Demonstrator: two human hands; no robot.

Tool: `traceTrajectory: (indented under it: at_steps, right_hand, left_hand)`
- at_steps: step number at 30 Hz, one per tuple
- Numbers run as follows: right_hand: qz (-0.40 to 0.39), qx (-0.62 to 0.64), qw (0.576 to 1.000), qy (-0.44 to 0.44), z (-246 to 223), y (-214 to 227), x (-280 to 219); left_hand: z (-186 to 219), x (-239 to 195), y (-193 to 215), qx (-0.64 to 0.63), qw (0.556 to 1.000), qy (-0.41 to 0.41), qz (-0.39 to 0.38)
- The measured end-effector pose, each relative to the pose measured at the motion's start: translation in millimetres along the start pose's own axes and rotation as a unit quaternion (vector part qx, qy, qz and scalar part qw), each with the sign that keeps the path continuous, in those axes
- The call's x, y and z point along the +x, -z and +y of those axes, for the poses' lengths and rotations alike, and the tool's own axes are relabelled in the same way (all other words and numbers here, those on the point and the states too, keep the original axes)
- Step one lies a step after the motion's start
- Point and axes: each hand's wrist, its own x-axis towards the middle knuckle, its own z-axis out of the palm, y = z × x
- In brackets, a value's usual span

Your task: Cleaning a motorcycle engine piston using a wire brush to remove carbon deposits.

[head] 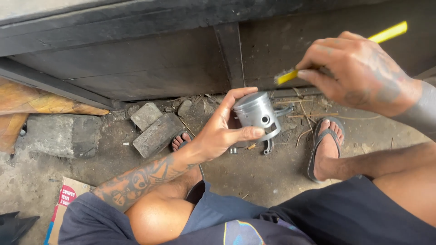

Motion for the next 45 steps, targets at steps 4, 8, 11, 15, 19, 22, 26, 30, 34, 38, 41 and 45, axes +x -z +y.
traceTrajectory:
  at_steps: [4, 8, 11, 15, 19, 22, 26, 30, 34, 38, 41, 45]
  right_hand:
    - [-0.024, 0.097, 0.989, -0.11, -4, 17, 0]
    - [-0.013, 0.139, 0.981, -0.136, -5, 22, -7]
    - [-0.032, 0.155, 0.977, -0.144, -7, 23, -13]
    - [-0.063, 0.16, 0.976, -0.137, -12, 23, -19]
    - [-0.087, 0.159, 0.976, -0.121, -22, 20, -23]
    - [-0.074, 0.159, 0.981, -0.083, -28, 22, -24]
    - [-0.046, 0.16, 0.983, -0.071, -42, 31, -23]
    - [-0.024, 0.174, 0.981, -0.08, -46, 31, -23]
    - [-0.017, 0.216, 0.973, -0.083, -37, 15, -41]
    - [-0.035, 0.204, 0.976, -0.066, 89, -65, -79]
    - [-0.028, 0.257, 0.963, -0.07, 131, -132, -96]
    - [-0.04, 0.329, 0.94, -0.084, 123, -174, -74]
  left_hand:
    - [3, -14, 17, -0.059, 0.998, -0.001, -0.033]
    - [-1, -32, 28, 0.01, 0.998, 0.026, -0.053]
    - [-5, -47, 30, -0.06, 0.996, 0.056, -0.028]
    - [3, -79, 29, -0.152, 0.988, 0.025, -0.021]
    - [32, -110, 2, -0.212, 0.976, 0.05, -0.005]
    - [48, -117, -26, -0.184, 0.978, 0.07, 0.071]
    - [63, -108, -41, -0.166, 0.985, 0.039, 0.006]
    - [48, -91, -37, -0.172, 0.984, 0.028, -0.045]
    - [16, -71, -38, -0.263, 0.963, 0.032, -0.048]
    - [-38, -34, -44, -0.47, 0.883, -0.013, -0.008]
    - [-73, -11, -41, -0.553, 0.829, -0.083, -0.01]
    - [-125, 3, -34, -0.575, 0.815, -0.064, 0.024]
